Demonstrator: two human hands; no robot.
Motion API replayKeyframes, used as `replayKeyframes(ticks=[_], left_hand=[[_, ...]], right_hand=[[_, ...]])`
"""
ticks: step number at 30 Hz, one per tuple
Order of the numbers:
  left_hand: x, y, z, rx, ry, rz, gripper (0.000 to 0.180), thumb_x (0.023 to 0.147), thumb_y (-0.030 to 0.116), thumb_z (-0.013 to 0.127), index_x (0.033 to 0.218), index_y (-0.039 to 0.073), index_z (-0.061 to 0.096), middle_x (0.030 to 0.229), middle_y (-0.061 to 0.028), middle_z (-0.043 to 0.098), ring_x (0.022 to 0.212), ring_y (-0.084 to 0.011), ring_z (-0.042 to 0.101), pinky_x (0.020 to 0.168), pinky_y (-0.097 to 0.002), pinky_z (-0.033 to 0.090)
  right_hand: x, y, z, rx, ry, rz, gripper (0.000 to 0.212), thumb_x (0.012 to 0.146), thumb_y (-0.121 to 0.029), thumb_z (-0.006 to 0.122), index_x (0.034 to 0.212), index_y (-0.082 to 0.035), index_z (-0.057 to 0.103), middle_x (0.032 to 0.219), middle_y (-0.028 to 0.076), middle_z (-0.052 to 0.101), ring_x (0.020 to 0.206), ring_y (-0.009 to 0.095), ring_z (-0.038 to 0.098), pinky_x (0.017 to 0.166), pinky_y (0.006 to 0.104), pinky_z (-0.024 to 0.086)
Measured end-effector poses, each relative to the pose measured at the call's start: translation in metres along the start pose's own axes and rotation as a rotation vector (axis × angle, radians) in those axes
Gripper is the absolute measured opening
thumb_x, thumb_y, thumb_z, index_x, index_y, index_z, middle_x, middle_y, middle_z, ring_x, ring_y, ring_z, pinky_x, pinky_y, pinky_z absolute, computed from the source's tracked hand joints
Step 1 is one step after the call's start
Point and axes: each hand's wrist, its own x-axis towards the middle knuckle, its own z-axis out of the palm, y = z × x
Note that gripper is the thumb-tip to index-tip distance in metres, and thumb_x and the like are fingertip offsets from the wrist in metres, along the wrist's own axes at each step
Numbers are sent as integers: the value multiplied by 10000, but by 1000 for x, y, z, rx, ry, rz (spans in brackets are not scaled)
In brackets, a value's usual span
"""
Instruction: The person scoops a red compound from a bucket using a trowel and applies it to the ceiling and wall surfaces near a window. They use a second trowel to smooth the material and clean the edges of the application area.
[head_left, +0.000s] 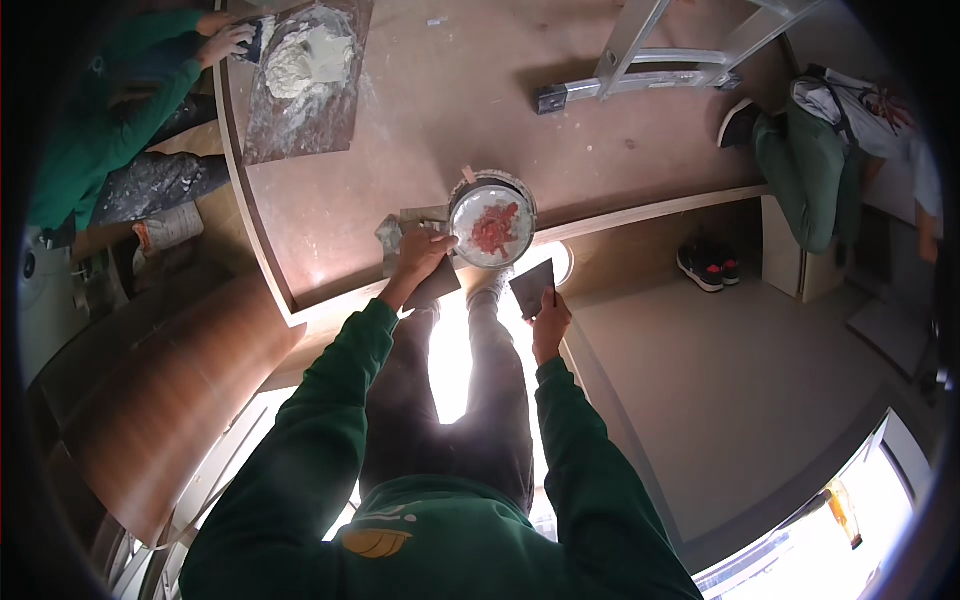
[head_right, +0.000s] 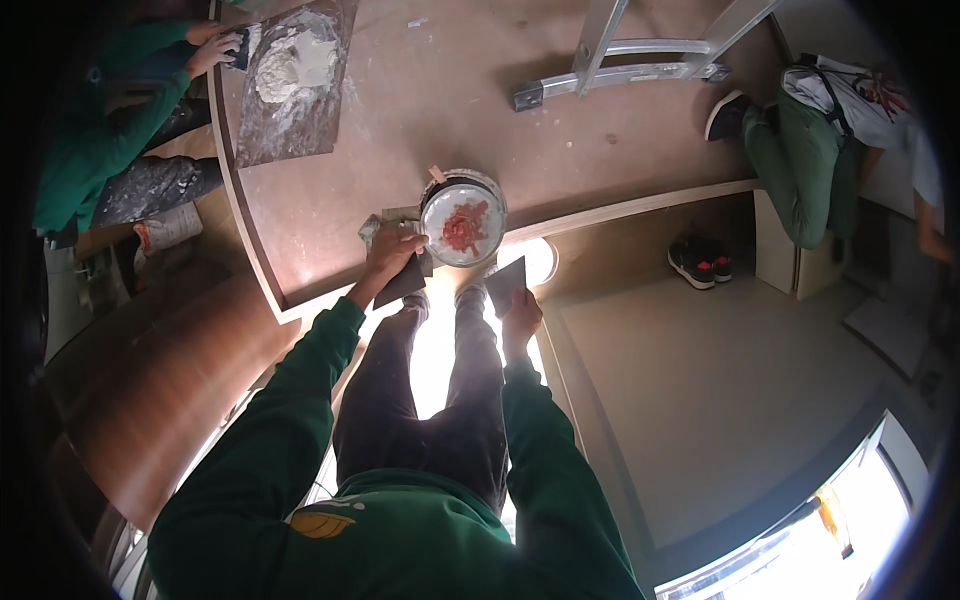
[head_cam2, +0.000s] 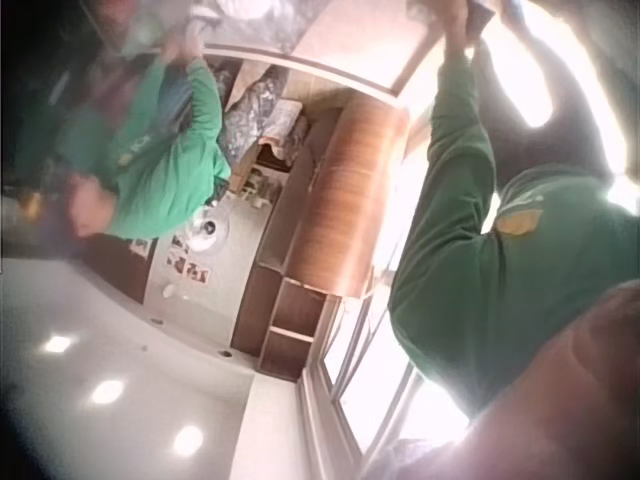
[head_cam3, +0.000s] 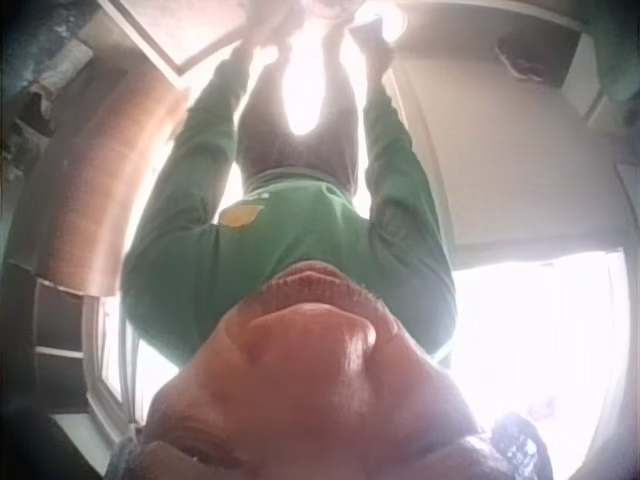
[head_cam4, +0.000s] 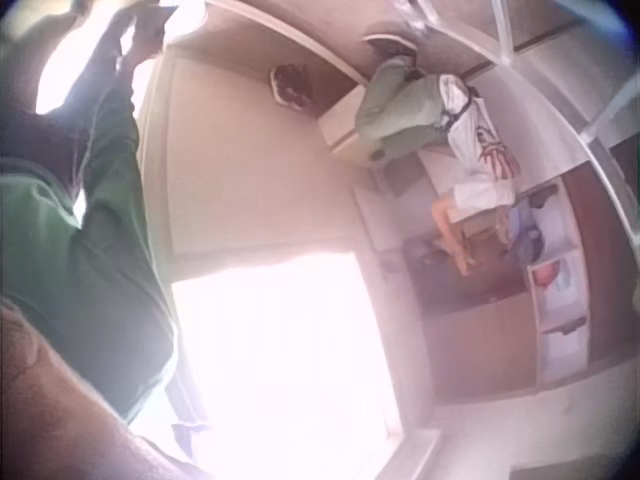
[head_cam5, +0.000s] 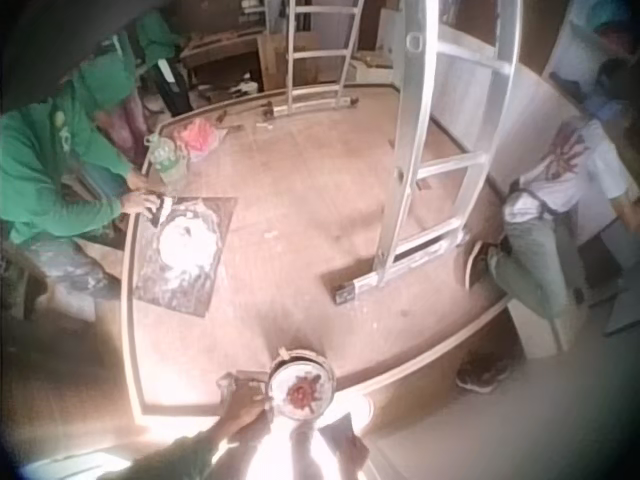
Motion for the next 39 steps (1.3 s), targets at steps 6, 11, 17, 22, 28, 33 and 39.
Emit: replayKeyframes(ticks=[6, 11, 17, 22, 28, 33, 39], left_hand=[[-11, -6, 6, -134, 105, 65, 202, 786, 232, 639, 655, 85, 688, 651, -113, 655, 597, -277, 638, 559, -358, 507], [-39, -13, -23, 92, 344, 138, 128, 765, 155, 650, 726, 59, 724, 672, -96, 682, 585, -214, 640, 574, -343, 512], [-80, -82, -84, -172, 469, -447, 201, 775, 205, 646, 743, 39, 755, 676, -84, 709, 606, -165, 651, 604, -310, 509], [-61, -167, -80, 558, 365, -273, 244, 854, 229, 565, 759, 92, 744, 731, -58, 724, 628, -223, 682, 603, -355, 518], [-4, -198, -20, -31, 525, -817, 198, 781, 207, 680, 731, 16, 699, 703, -91, 692, 627, -208, 638, 600, -368, 510], [13, -182, 10, -426, 674, -927, 254, 679, 189, 793, 656, -34, 673, 675, -120, 670, 577, -202, 601, 576, -384, 508], [-9, -210, -13, -167, 356, -926, 446, 701, 364, 822, 823, -52, 716, 840, -197, 715, 749, -345, 681, 735, -438, 537]], right_hand=[[-37, -41, -41, 224, 49, 399, 438, 1002, -341, 517, 1306, -26, 546, 1245, 122, 540, 985, 300, 588, 650, 452, 630], [-41, -29, -63, 139, 60, 366, 424, 1003, -309, 509, 1308, -16, 543, 1275, 114, 536, 1059, 300, 564, 658, 472, 631], [-42, -17, -70, 66, 2, 363, 419, 1004, -303, 505, 1307, -16, 546, 1242, 99, 547, 1025, 281, 574, 645, 476, 629], [-46, -8, -60, 8, -27, 384, 412, 1007, -307, 503, 1273, 2, 558, 1216, 104, 551, 1006, 278, 575, 645, 481, 626], [-50, -8, -43, -54, -84, 312, 412, 1004, -315, 519, 1228, 27, 571, 1136, 105, 555, 979, 265, 567, 658, 481, 623], [-56, -11, -41, -7, -51, 307, 399, 1006, -315, 518, 1193, 33, 576, 1115, 110, 553, 950, 265, 574, 653, 492, 622], [-54, -3, -44, 1, -84, 269, 382, 993, -318, 546, 1136, 35, 580, 1118, 119, 546, 947, 271, 575, 634, 501, 623]])
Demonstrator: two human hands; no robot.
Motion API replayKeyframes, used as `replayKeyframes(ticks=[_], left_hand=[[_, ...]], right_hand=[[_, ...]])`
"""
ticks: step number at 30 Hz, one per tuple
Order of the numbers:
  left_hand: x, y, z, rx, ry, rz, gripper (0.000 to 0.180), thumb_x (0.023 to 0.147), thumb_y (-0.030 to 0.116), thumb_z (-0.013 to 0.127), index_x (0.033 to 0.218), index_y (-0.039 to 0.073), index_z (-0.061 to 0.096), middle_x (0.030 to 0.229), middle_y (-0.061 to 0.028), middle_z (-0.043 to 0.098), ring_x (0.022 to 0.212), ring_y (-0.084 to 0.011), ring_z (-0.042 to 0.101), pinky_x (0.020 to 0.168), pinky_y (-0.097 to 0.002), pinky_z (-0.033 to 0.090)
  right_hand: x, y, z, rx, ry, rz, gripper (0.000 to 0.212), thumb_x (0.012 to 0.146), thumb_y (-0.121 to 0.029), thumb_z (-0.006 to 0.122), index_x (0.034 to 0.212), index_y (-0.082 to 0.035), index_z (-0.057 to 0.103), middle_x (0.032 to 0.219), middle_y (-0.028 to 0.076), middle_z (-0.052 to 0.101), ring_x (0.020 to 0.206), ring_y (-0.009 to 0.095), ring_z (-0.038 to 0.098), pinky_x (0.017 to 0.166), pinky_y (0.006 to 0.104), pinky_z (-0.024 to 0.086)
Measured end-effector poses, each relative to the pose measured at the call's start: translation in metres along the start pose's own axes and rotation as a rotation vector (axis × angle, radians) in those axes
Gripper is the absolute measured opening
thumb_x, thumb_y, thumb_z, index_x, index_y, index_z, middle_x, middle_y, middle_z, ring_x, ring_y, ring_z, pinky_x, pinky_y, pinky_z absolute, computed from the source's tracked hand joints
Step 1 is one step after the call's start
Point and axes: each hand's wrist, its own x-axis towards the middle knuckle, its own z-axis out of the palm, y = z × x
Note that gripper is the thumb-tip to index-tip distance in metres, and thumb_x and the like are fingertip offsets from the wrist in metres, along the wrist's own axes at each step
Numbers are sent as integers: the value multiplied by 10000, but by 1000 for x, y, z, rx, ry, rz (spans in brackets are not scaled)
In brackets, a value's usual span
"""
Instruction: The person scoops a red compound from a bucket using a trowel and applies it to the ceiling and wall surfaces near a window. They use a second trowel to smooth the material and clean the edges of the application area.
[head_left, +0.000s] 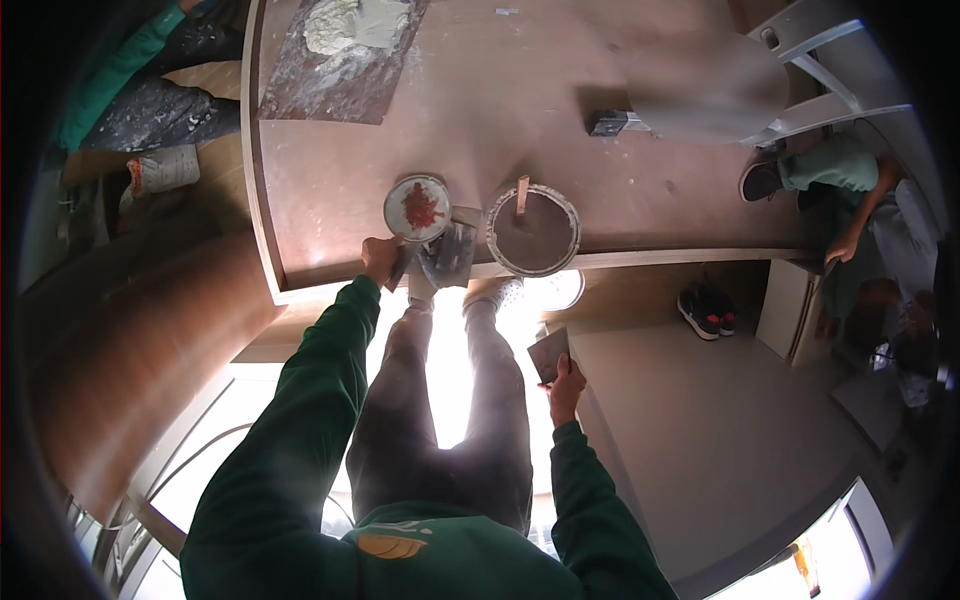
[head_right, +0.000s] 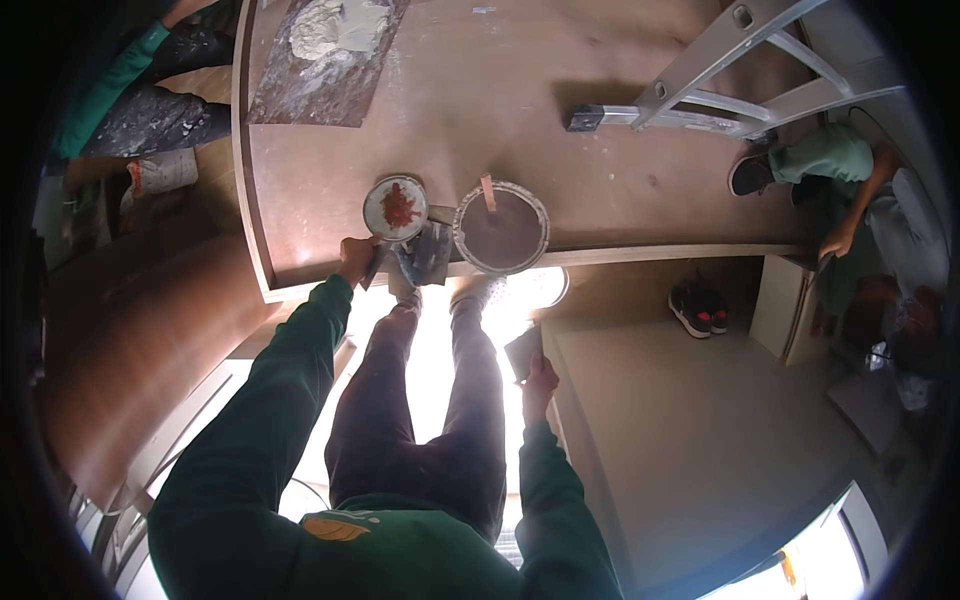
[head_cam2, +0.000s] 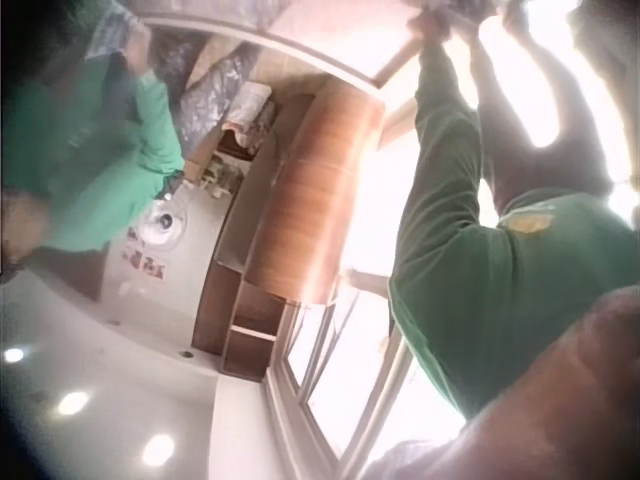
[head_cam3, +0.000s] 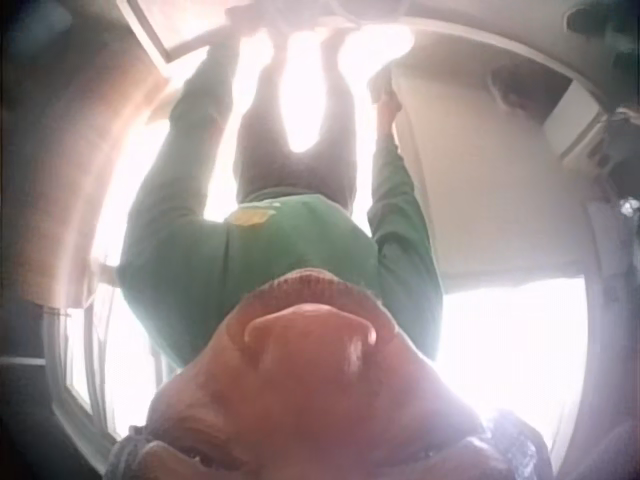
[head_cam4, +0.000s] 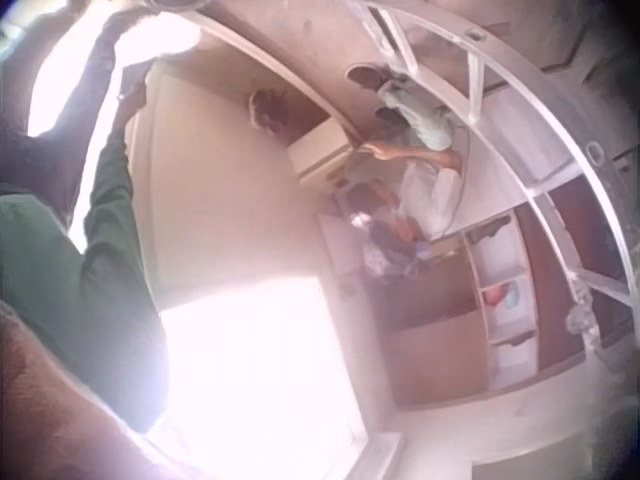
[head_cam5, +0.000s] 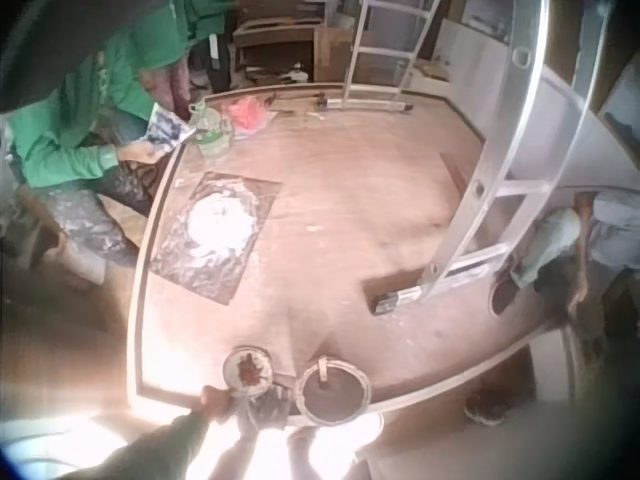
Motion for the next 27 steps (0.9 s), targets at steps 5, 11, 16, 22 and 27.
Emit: replayKeyframes(ticks=[5, 11, 16, 22, 27], left_hand=[[-111, 137, -48, -307, -360, 500, 295, 836, 256, 754, 859, -34, 704, 753, -84, 697, 646, -128, 646, 627, -256, 502], [-147, 231, 11, -10, -330, 1221, 311, 812, 222, 762, 1052, 35, 697, 871, -105, 708, 803, -197, 677, 719, -299, 520], [-167, 244, 26, 144, -315, 1365, 207, 843, 209, 696, 1033, 128, 719, 800, -113, 660, 751, -262, 664, 683, -355, 538], [-258, 222, -24, 415, -157, 1619, 267, 870, 262, 683, 1049, 64, 688, 785, -86, 662, 667, -247, 666, 592, -348, 531], [-225, 195, 22, 519, -79, 1602, 246, 891, 225, 656, 1022, 18, 672, 773, -102, 671, 623, -260, 665, 539, -354, 519]], right_hand=[[-10, -17, 0, 108, 97, -79, 341, 934, -254, 634, 1102, 39, 589, 1038, 116, 590, 829, 223, 602, 597, 455, 621], [-8, -71, 14, 207, -87, -272, 259, 837, -186, 729, 974, 20, 653, 824, 47, 627, 637, 146, 590, 510, 325, 548], [28, -64, 26, 291, -176, -438, 217, 800, -196, 775, 883, -13, 693, 737, 9, 596, 603, 109, 560, 459, 269, 456], [50, -76, 39, -19, -88, -562, 140, 866, -184, 693, 900, -53, 732, 737, 56, 634, 662, 141, 595, 594, 300, 481], [45, -87, 50, 189, -86, -553, 233, 848, -178, 718, 972, 19, 721, 863, 53, 705, 751, 110, 610, 698, 292, 492]])
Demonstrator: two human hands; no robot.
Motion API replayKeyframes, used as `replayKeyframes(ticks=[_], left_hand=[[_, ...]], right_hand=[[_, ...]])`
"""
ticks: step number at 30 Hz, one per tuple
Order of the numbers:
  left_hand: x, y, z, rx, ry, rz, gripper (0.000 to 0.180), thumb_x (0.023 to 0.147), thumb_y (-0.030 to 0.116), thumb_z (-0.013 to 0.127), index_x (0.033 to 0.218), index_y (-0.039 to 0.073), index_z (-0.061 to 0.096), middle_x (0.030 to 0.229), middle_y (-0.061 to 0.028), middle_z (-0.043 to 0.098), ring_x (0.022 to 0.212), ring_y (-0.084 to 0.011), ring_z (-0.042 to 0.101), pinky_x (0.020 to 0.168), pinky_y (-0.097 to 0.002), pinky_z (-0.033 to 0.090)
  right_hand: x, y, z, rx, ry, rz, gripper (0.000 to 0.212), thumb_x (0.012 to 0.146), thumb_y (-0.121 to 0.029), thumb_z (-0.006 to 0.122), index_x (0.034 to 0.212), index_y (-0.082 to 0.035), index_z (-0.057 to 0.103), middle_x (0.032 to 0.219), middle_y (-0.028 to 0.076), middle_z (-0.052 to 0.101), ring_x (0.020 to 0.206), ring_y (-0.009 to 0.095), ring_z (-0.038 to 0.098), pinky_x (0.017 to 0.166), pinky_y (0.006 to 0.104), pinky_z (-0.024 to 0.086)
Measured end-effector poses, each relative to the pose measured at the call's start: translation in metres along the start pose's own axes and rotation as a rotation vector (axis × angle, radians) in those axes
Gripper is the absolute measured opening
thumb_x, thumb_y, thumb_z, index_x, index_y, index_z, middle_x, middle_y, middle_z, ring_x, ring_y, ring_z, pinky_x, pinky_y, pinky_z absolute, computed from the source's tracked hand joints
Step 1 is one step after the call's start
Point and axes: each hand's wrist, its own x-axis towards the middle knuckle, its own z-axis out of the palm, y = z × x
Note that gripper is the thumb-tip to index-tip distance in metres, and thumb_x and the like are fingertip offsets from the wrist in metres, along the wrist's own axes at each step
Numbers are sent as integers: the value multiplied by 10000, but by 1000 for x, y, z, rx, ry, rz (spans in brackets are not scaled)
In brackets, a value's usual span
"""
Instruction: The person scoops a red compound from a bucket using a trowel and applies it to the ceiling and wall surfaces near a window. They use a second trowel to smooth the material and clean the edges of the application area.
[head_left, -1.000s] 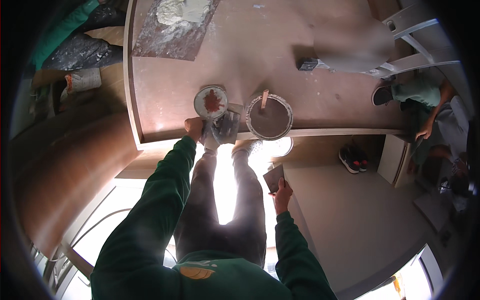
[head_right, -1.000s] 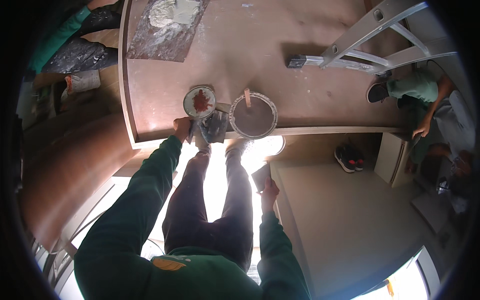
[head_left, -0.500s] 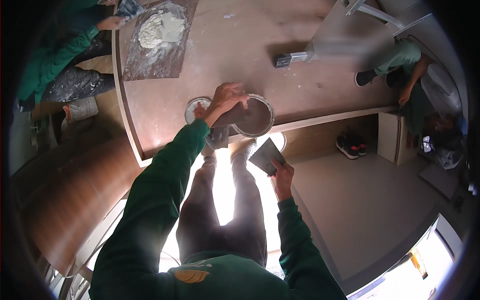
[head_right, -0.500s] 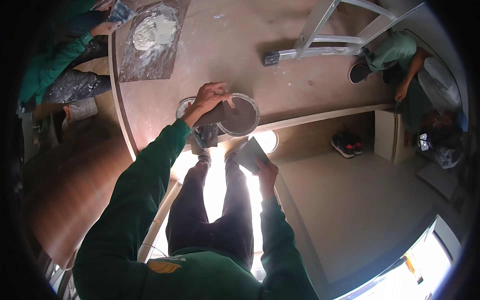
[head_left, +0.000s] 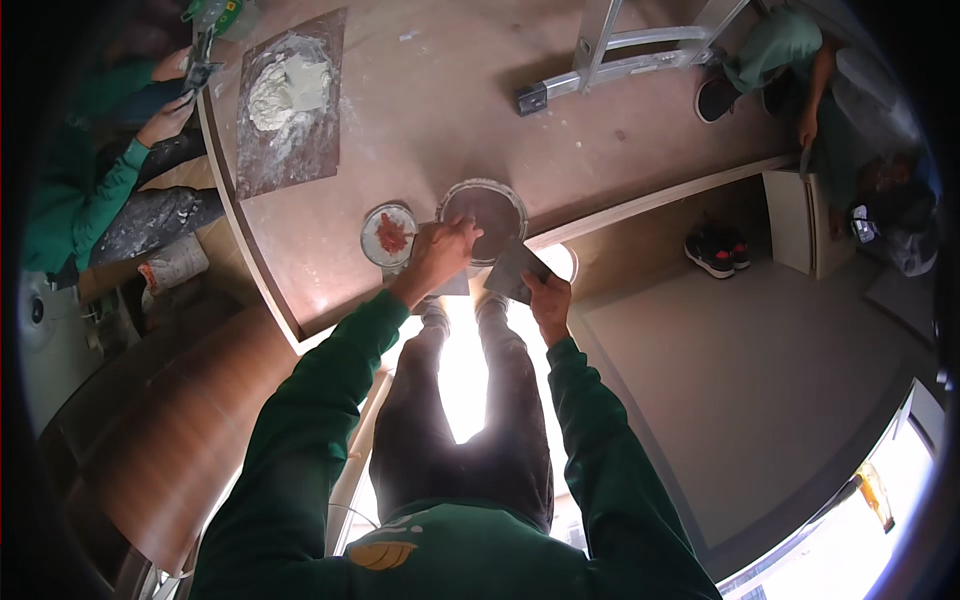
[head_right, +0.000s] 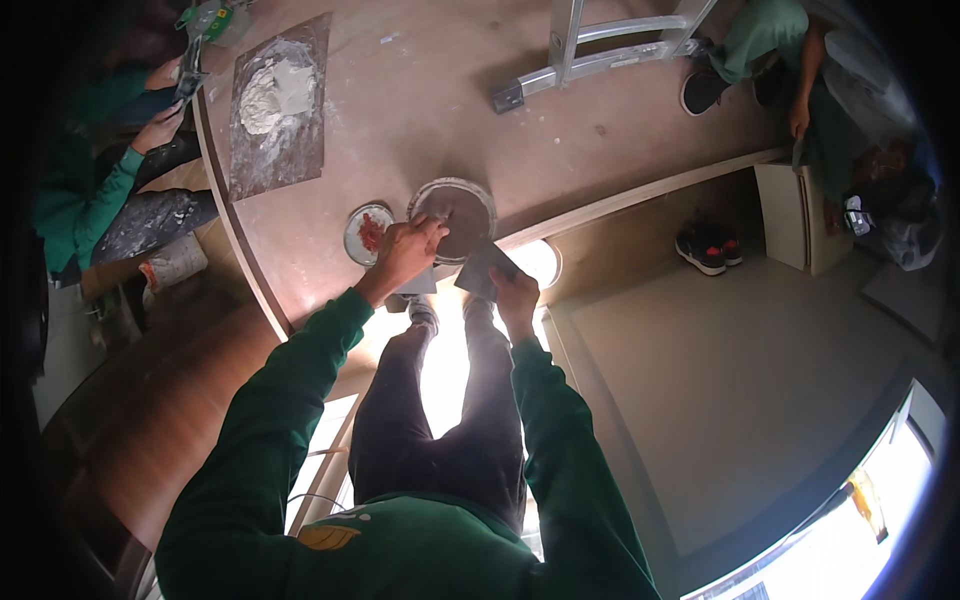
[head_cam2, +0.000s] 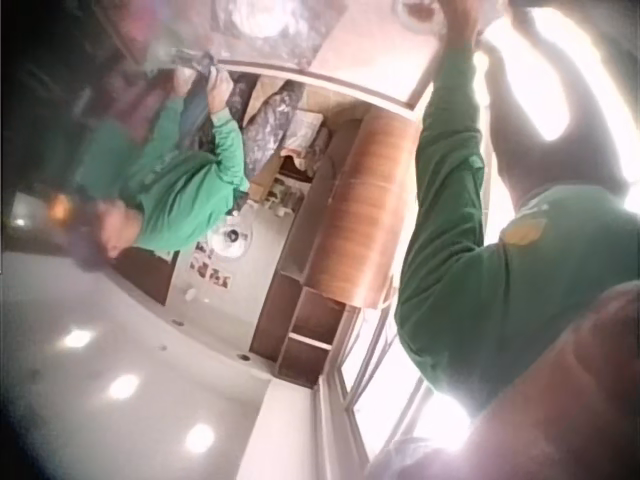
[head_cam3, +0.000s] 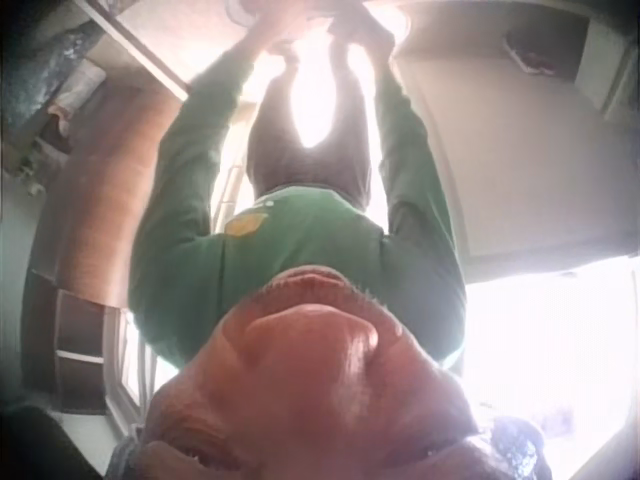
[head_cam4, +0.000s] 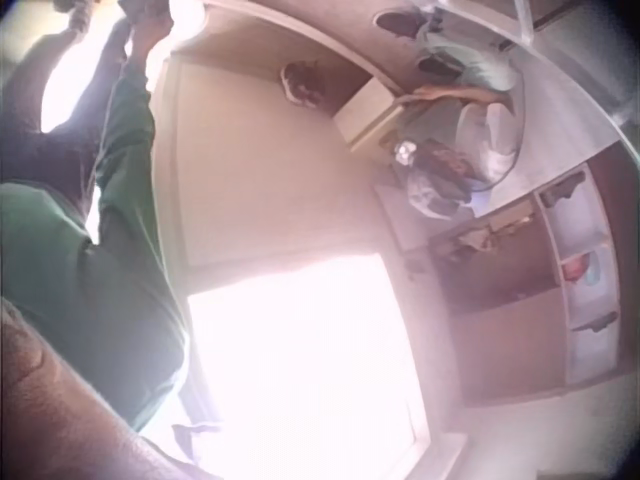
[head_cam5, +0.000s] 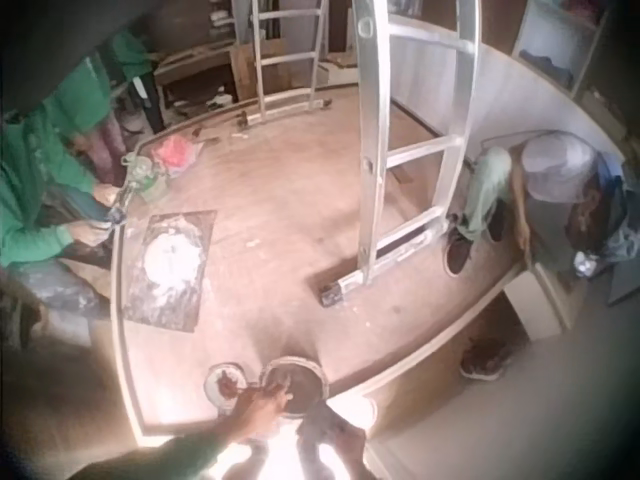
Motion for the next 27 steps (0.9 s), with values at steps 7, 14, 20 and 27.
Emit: replayKeyframes(ticks=[7, 14, 20, 27], left_hand=[[-8, 8, -15, -453, 331, -320, 94, 875, 103, 689, 868, 10, 701, 696, -86, 657, 567, -174, 610, 543, -319, 481], [-37, 18, -77, -637, 501, -467, 107, 903, 64, 694, 969, -19, 713, 693, 13, 593, 619, -37, 457, 583, -204, 392], [-46, 59, -154, -561, 498, -569, 109, 899, 55, 700, 977, -19, 714, 703, 21, 585, 613, -24, 441, 546, -187, 359], [-54, 70, -165, -484, 462, -519, 116, 889, 46, 704, 983, -22, 704, 769, -13, 635, 627, -43, 501, 558, -186, 398]], right_hand=[[7, -4, 5, 89, 45, 146, 248, 859, -166, 726, 1025, 18, 713, 863, 13, 681, 777, 91, 581, 730, 262, 476], [13, 11, 14, -31, 95, 149, 240, 937, -181, 589, 1042, 15, 678, 901, 137, 675, 807, 228, 614, 763, 340, 455], [22, -12, 37, 45, 15, 106, 162, 940, -150, 565, 982, -33, 669, 799, 122, 623, 654, 214, 584, 591, 319, 448], [36, -17, 72, 87, 69, 48, 140, 924, -114, 604, 914, -2, 687, 733, 153, 636, 622, 250, 587, 589, 345, 456]])
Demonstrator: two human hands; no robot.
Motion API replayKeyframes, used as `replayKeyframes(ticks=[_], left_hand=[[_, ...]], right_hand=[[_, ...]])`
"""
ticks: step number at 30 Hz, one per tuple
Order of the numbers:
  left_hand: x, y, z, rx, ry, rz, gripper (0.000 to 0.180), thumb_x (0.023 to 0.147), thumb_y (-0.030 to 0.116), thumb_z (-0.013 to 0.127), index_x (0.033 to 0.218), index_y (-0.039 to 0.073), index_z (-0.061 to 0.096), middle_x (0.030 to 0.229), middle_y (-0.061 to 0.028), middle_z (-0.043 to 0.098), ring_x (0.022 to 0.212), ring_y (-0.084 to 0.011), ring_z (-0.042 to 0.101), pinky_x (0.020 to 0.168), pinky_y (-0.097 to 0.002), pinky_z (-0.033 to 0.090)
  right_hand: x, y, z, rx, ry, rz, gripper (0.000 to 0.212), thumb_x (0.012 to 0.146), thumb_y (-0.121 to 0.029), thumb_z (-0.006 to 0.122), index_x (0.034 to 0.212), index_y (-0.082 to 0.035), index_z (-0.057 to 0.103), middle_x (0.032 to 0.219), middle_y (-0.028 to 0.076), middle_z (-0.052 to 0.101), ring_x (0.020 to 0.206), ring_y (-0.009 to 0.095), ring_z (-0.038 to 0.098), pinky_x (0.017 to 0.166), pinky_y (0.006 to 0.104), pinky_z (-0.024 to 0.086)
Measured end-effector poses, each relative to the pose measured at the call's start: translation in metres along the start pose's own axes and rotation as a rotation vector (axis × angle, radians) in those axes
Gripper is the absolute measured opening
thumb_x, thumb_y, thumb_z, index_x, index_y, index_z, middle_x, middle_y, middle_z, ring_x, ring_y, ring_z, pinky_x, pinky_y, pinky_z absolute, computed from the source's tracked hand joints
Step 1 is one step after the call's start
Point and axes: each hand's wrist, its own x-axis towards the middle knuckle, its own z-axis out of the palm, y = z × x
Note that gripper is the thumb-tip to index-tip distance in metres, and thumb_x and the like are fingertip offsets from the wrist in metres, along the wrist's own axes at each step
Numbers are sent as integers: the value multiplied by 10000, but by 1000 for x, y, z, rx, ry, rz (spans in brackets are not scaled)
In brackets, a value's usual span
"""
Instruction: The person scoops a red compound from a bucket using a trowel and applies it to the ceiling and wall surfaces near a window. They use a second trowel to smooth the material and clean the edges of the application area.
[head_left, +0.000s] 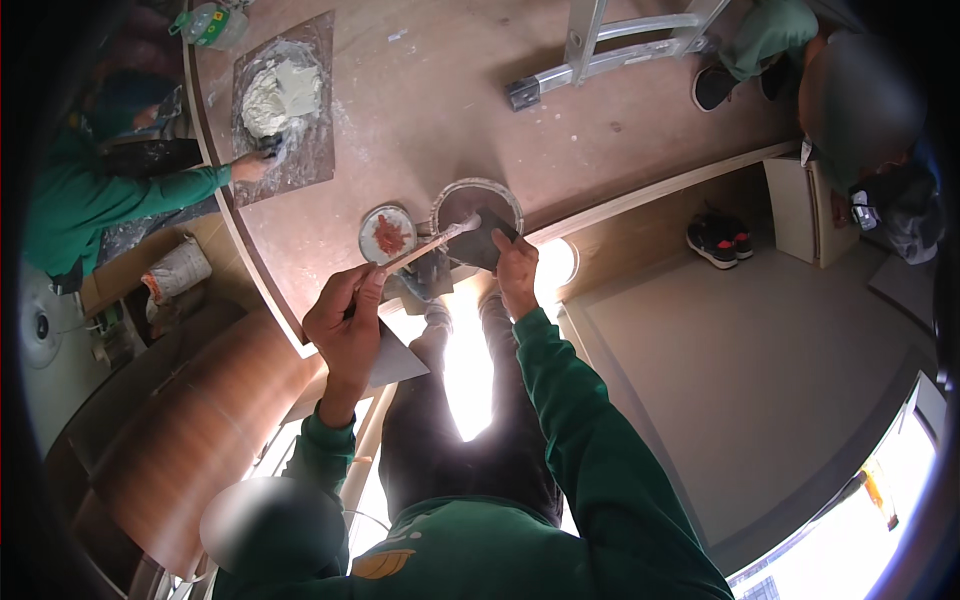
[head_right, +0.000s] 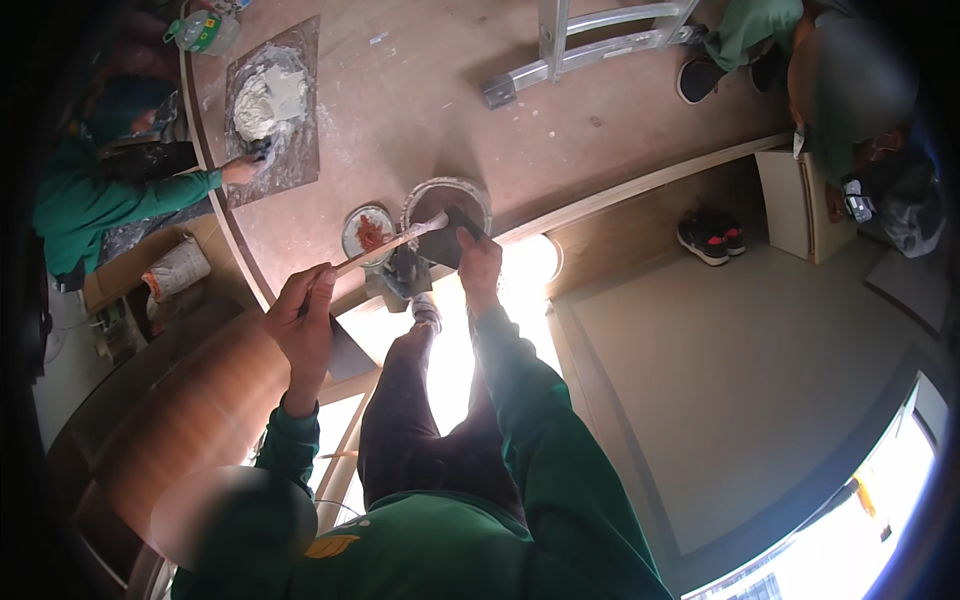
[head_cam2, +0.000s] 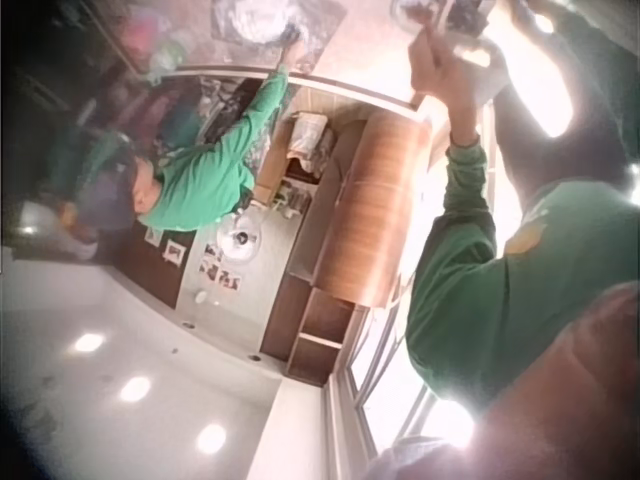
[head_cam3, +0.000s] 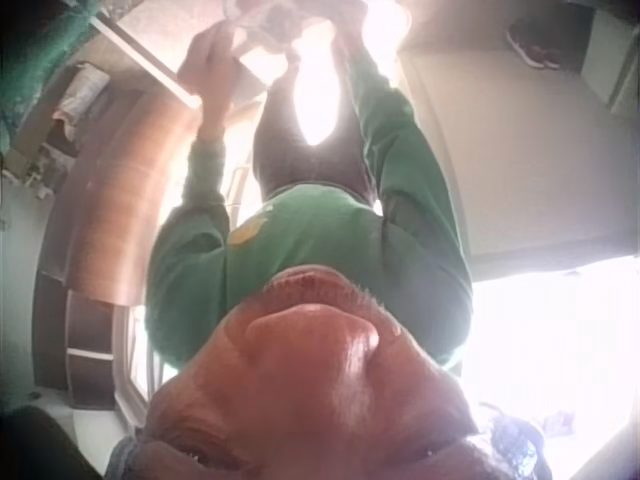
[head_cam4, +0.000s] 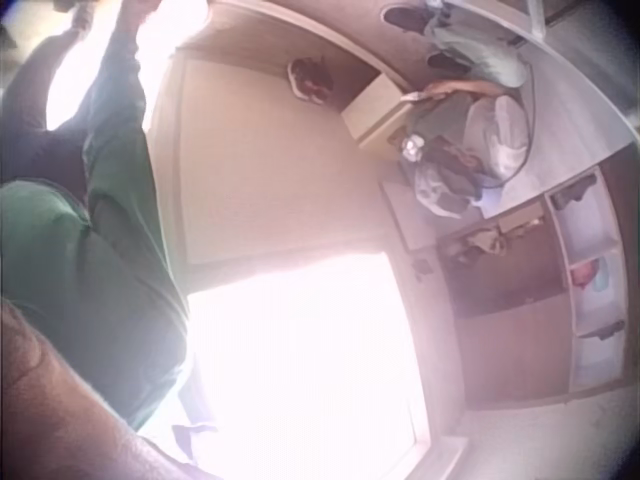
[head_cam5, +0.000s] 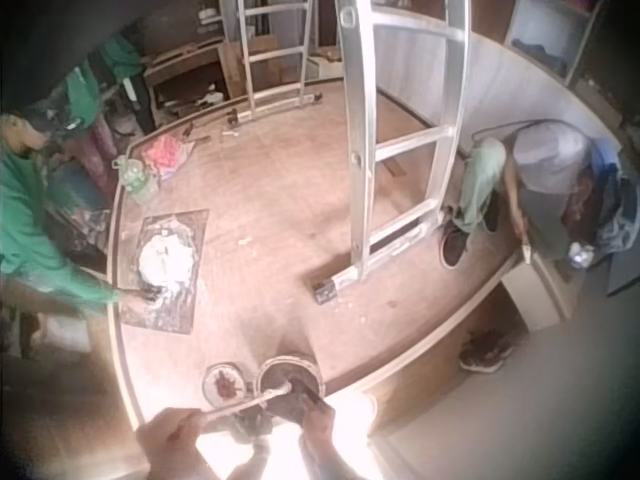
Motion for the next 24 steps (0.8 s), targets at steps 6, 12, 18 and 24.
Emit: replayKeyframes(ticks=[6, 12, 18, 24], left_hand=[[-16, 0, 13, 58, -52, 116, 114, 869, 41, 716, 970, -9, 709, 819, -53, 682, 680, -65, 578, 608, -206, 453], [-15, 2, 16, 109, -3, 161, 125, 857, 43, 726, 969, -11, 712, 789, -67, 673, 643, -80, 577, 578, -215, 446], [4, -5, 25, 74, -72, 46, 130, 849, 62, 741, 957, -7, 717, 745, -61, 658, 593, -75, 552, 541, -213, 430], [86, -93, 79, 363, -421, 208, 229, 872, 192, 734, 982, -6, 707, 716, -123, 643, 566, -117, 547, 561, -273, 454]], right_hand=[[-9, -3, 3, -334, 36, -113, 184, 908, -157, 632, 897, 18, 686, 686, 124, 651, 642, 220, 581, 630, 356, 461], [-21, -19, 3, 127, -66, 87, 258, 888, -161, 680, 1053, 37, 682, 884, 33, 674, 837, 126, 599, 785, 276, 479], [-22, -18, -11, 641, -408, 456, 412, 951, -194, 623, 1277, 43, 536, 1174, 64, 637, 1053, 194, 633, 976, 354, 486], [-35, -21, -39, 698, -512, 484, 424, 983, -229, 571, 1307, 35, 502, 1214, 85, 607, 1105, 179, 588, 962, 316, 450]])
